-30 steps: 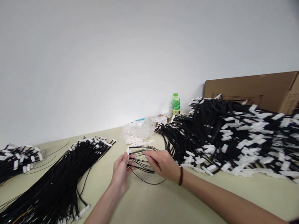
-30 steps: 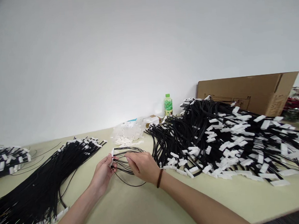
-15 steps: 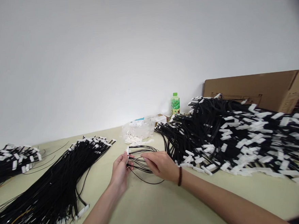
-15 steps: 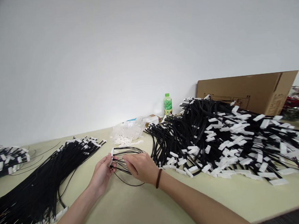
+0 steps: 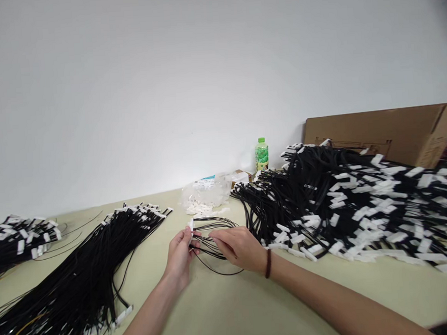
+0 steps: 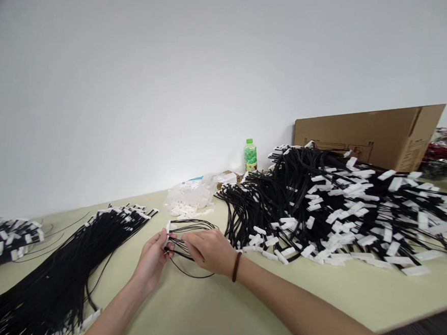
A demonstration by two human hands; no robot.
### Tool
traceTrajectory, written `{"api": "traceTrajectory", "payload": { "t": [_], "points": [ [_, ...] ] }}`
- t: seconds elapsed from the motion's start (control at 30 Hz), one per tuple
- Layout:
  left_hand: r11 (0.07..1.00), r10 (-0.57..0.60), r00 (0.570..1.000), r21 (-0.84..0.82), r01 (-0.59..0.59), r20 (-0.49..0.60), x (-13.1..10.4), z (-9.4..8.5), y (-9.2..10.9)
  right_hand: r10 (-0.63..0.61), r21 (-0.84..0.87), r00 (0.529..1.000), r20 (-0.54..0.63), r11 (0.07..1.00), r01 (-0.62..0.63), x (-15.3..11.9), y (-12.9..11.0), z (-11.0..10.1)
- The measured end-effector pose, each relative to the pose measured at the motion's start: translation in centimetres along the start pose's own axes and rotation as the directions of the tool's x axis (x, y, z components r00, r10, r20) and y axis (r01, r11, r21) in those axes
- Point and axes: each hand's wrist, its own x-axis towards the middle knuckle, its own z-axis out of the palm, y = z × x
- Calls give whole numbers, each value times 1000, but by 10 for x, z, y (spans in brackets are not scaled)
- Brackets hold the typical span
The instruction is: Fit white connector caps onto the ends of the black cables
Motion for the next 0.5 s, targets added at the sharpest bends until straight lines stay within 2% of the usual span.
{"api": "traceTrajectory", "payload": {
  "t": [0.5],
  "points": [
    [1000, 1, 1000, 23, -1, 8, -4, 4, 4, -12, 0, 1000, 23, 1000, 12, -1, -1, 0]
  ]
}}
